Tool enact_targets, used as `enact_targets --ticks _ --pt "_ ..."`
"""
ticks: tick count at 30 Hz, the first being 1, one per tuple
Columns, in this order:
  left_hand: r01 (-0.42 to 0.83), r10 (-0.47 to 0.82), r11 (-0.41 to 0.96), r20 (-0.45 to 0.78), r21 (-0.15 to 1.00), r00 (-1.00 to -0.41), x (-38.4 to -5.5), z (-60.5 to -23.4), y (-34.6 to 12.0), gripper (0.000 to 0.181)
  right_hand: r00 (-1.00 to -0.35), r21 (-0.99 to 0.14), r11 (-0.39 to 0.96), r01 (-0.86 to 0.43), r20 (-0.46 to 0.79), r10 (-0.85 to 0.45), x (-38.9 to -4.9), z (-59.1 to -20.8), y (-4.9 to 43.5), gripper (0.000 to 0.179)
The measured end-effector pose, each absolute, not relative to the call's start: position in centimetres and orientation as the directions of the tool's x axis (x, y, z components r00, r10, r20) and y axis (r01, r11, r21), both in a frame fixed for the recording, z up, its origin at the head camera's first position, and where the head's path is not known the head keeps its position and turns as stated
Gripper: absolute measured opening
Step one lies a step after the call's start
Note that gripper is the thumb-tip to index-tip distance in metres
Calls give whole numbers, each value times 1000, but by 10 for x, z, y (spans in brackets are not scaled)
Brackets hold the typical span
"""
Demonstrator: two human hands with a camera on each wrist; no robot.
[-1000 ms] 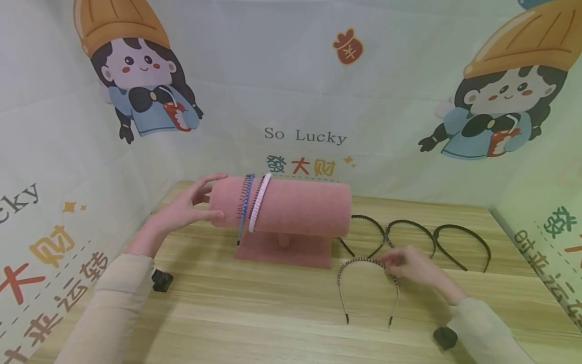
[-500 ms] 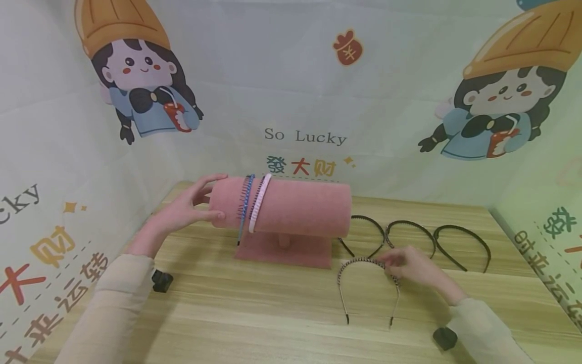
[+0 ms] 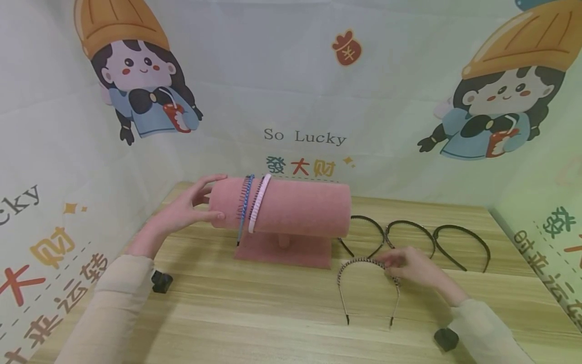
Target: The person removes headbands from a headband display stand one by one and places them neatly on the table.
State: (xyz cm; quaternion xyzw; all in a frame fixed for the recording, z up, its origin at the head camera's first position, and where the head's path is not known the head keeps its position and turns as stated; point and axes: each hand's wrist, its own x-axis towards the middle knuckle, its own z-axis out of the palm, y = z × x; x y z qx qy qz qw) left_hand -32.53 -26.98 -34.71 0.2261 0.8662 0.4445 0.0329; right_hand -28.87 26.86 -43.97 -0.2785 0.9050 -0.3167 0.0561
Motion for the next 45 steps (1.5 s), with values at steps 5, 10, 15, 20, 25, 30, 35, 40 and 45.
enact_targets --ticks 5,10,15,20,25,30,35,40,45 --pt "362 421 502 143 785 -896 -325 -348 -270 85 -831 -612 630 -478 83 -550 -289 -441 270 32" --pt "358 421 504 139 786 -897 -326 -348 -270 86 -824 -615 622 -485 84 -560 -289 -444 273 34" --pt "350 418 503 132 790 -899 -326 -348 -270 86 -812 -619 607 -499 89 -577 -287 -442 274 36" --pt "347 419 500 129 794 -899 -325 -348 -270 86 -803 -623 596 -506 90 -589 -286 -439 272 36" --pt "352 420 501 133 791 -898 -325 -347 -270 86 -807 -615 608 -503 82 -585 -286 -438 273 36" --pt "355 422 499 136 790 -896 -325 -347 -270 86 -818 -631 614 -474 57 -572 -287 -436 275 42" --pt "352 419 500 135 791 -898 -324 -347 -270 86 -836 -622 633 -461 63 -545 -289 -429 277 55" --pt "346 415 503 129 792 -900 -324 -347 -270 86 -840 -610 637 -471 92 -534 -290 -415 277 62" --pt "343 417 500 127 795 -900 -325 -347 -270 85 -849 -587 651 -481 129 -512 -290 -397 275 59"
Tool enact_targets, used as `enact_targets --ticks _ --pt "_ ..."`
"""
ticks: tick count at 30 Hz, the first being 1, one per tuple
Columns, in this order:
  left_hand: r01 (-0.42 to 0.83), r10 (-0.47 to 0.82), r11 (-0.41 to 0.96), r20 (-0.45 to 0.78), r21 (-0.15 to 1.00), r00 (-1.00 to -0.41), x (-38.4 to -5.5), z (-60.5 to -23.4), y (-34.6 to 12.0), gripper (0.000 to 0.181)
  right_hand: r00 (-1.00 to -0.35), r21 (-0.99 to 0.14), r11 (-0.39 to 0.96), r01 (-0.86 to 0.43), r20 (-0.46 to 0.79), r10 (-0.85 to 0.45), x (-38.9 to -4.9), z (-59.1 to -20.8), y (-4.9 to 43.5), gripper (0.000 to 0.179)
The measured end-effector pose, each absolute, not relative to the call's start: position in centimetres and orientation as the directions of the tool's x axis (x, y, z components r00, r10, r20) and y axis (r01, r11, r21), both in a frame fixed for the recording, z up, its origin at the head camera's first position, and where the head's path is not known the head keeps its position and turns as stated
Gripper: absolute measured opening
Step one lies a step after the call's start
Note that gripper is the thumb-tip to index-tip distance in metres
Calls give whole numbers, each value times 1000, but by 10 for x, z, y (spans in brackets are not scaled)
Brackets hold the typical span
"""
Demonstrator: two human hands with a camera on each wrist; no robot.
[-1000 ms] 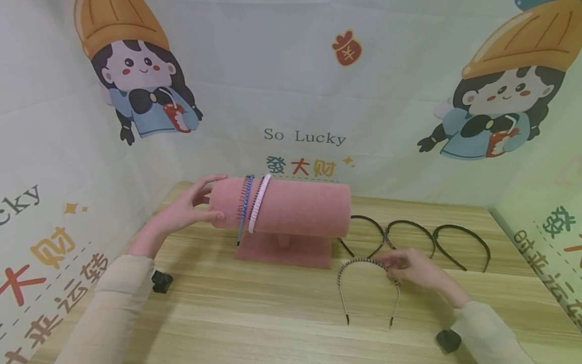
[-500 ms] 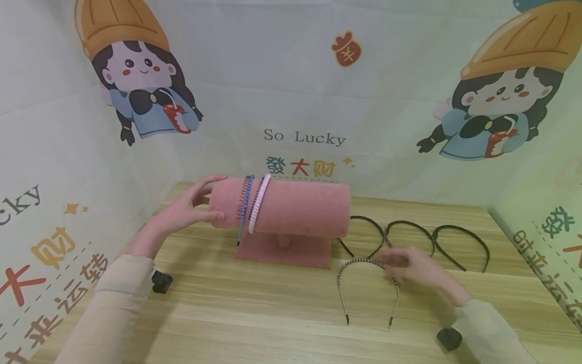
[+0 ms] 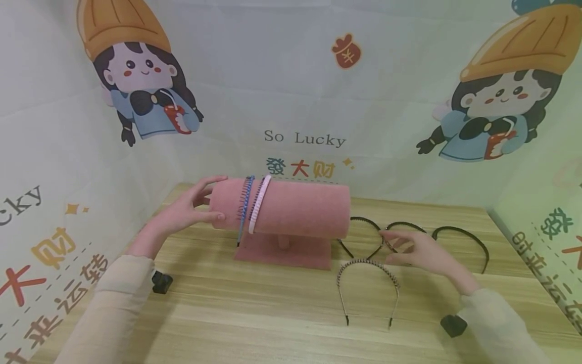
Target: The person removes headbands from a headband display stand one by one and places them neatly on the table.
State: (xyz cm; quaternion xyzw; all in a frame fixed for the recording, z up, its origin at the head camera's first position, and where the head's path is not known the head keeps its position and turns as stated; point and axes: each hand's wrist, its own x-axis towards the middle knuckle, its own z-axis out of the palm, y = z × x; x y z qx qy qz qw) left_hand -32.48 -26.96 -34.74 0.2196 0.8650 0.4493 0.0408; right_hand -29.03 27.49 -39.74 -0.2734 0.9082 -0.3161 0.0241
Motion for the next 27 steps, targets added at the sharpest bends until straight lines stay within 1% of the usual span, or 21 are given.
enact_targets --ticks 5,13,27 --pt "353 421 497 135 793 -897 -326 -349 -270 85 -854 -580 653 -487 161 -494 -294 -383 272 54" --pt "349 423 485 135 802 -896 -326 -348 -269 87 -873 -605 649 -460 175 -456 -303 -354 264 56" --pt "354 426 480 139 803 -894 -325 -348 -270 86 -865 -581 642 -500 300 -402 -316 -301 249 55"
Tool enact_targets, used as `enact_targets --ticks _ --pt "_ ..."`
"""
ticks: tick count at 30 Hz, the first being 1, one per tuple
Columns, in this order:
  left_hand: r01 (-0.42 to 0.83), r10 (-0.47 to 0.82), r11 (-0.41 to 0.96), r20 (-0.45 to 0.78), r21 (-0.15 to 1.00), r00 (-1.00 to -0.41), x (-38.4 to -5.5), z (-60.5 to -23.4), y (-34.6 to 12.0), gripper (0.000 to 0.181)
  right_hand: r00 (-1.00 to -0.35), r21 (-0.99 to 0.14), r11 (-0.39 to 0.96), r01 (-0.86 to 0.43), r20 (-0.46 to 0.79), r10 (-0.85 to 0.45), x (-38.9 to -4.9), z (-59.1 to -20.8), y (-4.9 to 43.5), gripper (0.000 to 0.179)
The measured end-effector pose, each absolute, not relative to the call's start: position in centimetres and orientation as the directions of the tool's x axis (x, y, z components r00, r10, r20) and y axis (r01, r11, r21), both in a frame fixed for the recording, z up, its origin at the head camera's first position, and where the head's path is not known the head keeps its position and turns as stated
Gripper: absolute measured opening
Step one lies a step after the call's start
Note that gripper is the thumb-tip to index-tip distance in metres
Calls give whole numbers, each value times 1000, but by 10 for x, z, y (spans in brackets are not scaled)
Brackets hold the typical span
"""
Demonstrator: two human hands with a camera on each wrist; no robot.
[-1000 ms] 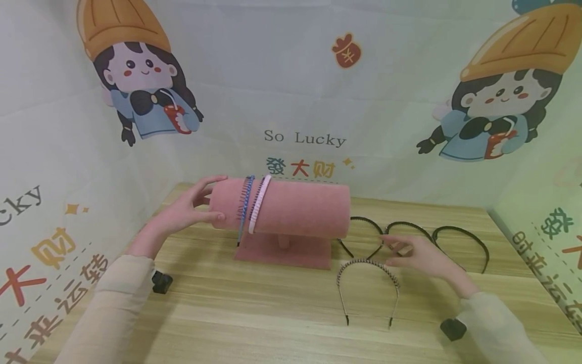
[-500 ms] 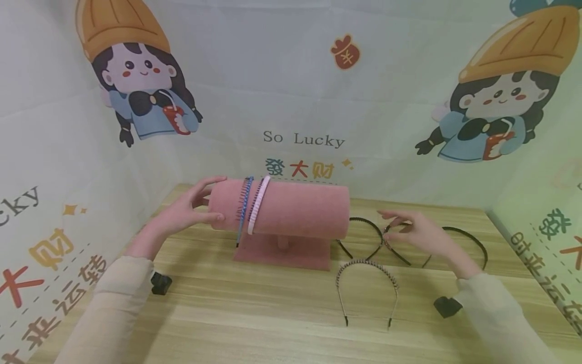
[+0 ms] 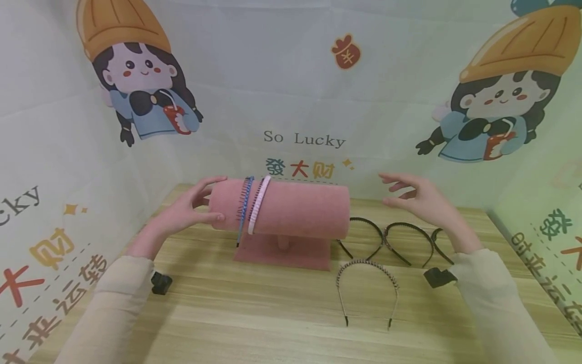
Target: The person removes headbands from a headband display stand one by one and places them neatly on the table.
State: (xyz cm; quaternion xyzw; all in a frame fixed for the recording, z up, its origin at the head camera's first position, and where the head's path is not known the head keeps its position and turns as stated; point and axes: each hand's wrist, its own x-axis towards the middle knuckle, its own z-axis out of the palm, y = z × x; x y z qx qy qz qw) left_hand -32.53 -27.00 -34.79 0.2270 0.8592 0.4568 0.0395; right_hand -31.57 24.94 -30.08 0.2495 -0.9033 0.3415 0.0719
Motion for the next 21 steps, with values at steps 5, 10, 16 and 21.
enact_targets --ticks 5,10,16,21 --pt "360 430 476 145 803 -891 -326 -349 -271 86 -864 -583 638 -503 306 -400 -313 -289 236 55" --pt "362 430 477 146 801 -891 -327 -349 -271 86 -851 -604 601 -524 333 -407 -312 -282 220 56" --pt "363 431 475 147 801 -890 -327 -350 -270 86 -817 -609 547 -575 391 -425 -313 -279 198 54" --pt "361 429 477 147 801 -891 -326 -350 -270 86 -810 -632 509 -584 418 -411 -313 -280 180 54"
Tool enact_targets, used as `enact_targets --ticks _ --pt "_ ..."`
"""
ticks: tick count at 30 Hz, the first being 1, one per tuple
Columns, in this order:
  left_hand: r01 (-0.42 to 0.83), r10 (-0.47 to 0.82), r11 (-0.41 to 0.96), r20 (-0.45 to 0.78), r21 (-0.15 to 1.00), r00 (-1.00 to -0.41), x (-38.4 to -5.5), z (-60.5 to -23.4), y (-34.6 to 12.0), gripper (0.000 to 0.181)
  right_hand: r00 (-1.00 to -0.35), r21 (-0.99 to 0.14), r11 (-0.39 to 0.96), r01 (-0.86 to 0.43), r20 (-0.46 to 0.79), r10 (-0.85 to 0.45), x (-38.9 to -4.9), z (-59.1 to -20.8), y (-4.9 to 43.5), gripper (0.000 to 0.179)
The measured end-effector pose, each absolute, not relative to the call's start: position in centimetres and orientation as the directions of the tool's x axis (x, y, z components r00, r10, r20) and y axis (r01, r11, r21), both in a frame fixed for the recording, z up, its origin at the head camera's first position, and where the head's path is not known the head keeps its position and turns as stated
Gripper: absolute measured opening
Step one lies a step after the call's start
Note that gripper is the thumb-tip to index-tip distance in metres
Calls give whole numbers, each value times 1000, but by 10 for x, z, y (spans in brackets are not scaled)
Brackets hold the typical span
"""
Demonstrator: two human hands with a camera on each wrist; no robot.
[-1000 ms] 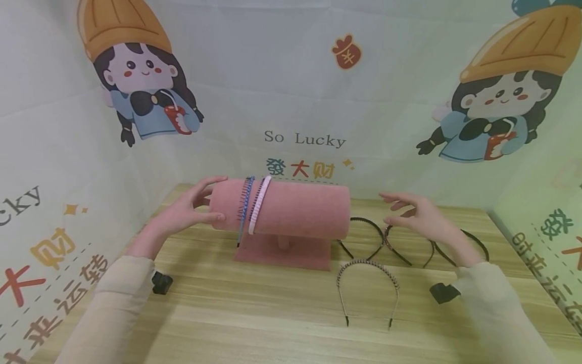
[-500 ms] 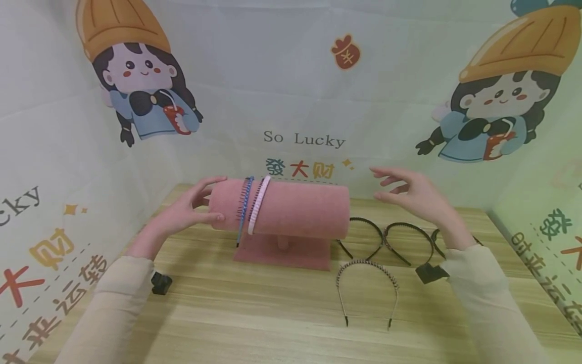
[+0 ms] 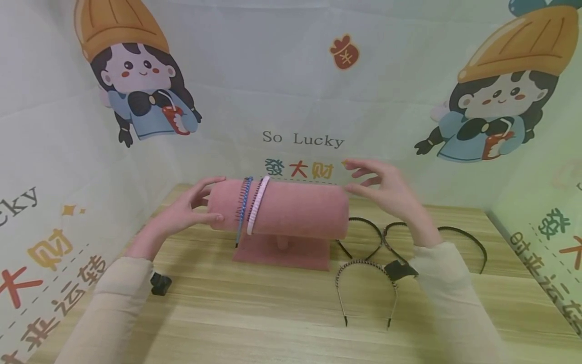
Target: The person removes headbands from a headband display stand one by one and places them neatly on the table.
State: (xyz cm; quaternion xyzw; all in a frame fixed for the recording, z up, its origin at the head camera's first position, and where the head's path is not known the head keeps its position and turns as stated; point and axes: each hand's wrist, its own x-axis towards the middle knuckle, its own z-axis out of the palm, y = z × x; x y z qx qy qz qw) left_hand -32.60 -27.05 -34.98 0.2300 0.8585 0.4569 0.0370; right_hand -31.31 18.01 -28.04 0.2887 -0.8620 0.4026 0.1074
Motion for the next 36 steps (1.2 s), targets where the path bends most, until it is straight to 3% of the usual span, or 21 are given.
enact_targets --ticks 14,36 --pt "360 419 485 150 797 -895 -323 -351 -272 85 -779 -661 412 -627 515 -358 -310 -282 124 51" --pt "381 439 459 168 803 -883 -327 -351 -271 84 -800 -722 349 -598 513 -309 -308 -294 44 51"
